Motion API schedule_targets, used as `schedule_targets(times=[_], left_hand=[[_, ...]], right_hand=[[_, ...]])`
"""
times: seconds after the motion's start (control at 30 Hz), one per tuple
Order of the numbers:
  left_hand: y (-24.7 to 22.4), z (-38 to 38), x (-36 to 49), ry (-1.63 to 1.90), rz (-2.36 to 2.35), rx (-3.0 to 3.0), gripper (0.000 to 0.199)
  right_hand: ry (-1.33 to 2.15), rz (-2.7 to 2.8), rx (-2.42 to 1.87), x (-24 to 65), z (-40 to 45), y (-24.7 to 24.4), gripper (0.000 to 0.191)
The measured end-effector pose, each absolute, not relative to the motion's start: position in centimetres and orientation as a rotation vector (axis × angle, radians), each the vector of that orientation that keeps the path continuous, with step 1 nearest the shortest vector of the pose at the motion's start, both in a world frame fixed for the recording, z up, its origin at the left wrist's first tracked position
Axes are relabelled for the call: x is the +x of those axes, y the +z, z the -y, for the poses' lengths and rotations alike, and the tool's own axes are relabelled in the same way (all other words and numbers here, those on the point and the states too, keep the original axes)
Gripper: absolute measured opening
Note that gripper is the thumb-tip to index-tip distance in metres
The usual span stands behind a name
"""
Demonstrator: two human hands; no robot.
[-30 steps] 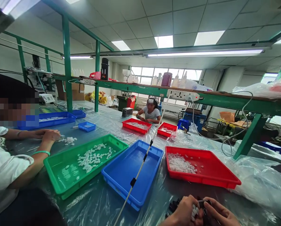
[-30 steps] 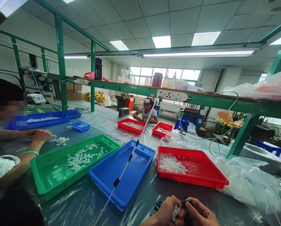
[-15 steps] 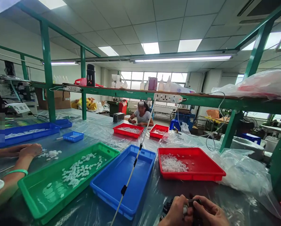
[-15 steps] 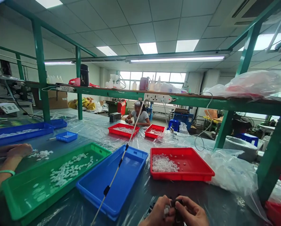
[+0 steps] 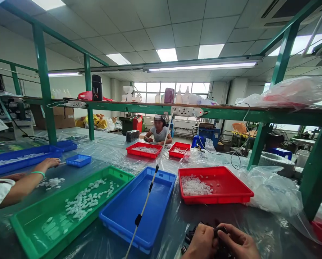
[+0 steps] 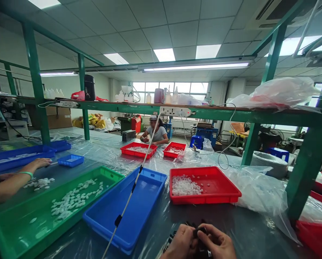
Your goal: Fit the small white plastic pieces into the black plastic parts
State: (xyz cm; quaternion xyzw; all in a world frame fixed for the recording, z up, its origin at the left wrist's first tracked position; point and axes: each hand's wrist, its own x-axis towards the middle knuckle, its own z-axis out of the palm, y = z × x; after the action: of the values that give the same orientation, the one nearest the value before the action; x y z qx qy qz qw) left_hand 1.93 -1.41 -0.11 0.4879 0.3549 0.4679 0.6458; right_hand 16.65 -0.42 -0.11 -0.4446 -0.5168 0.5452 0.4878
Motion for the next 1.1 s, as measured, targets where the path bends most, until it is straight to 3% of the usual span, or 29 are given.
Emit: schedule_targets(times=[0.23, 0.6, 1.1], left_hand=[[0.8, 2.4, 1.4, 1.056, -0.761, 1.141, 0.028], [-0.3, 1.9, 1.2, 1.205, -1.111, 1.538, 0.030], [1.3, 2.8, 0.7, 1.168, -1.106, 1.734, 0.034]], right_hand=[[1.348, 1.115, -1.020, 18.8, 0.5, 1.2, 0.044], [0.717, 1.283, -1.278, 24.0, -0.6, -0.9, 0.048], [0.727, 1.649, -1.226, 22.2, 1.0, -0.8, 0.036]])
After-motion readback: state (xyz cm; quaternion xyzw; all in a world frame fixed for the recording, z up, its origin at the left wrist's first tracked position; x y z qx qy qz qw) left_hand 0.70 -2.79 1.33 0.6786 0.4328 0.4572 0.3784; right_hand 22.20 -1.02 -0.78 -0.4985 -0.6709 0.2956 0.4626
